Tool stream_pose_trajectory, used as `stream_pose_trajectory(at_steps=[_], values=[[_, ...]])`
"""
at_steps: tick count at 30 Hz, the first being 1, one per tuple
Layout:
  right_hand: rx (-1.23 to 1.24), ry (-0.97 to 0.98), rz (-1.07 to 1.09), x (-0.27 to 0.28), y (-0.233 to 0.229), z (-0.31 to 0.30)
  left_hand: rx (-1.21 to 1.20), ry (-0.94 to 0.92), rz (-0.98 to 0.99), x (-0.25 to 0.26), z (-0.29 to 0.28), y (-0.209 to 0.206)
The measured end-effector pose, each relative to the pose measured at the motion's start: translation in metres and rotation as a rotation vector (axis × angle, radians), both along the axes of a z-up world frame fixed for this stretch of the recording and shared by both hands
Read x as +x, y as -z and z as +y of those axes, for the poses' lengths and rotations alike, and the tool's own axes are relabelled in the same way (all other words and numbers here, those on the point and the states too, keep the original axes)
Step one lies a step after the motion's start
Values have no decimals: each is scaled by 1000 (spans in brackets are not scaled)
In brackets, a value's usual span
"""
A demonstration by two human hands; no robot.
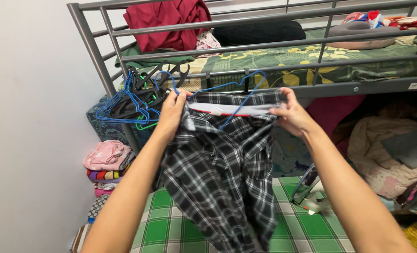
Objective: The person irons a black and white checkered shirt on a green plaid ironing board, then hangs it on a hanger. The person then irons a white long-sleeved shirt on the same ironing board.
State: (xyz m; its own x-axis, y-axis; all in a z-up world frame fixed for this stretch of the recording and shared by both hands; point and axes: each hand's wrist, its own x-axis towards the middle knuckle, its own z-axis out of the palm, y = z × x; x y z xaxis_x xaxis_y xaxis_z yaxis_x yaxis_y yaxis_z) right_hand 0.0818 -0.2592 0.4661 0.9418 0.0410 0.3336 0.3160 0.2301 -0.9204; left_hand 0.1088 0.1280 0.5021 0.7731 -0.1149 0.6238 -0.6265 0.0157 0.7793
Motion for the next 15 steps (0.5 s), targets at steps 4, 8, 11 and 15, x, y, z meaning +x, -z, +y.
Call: stream_pose_trajectory(at_steps=[4,8,11,15], values=[[116,55,27,50,-1,-28,254,57,-131,-14,-1,2],[266,133,51,69,-18,-34,384,41,-179,-29,-6,2],[358,152,12,79,-24,-31,539,-82,-136,-49,-6,-10],[-100,412,-251,97,-6,-14,690,-285,-160,-84,-14,-32]])
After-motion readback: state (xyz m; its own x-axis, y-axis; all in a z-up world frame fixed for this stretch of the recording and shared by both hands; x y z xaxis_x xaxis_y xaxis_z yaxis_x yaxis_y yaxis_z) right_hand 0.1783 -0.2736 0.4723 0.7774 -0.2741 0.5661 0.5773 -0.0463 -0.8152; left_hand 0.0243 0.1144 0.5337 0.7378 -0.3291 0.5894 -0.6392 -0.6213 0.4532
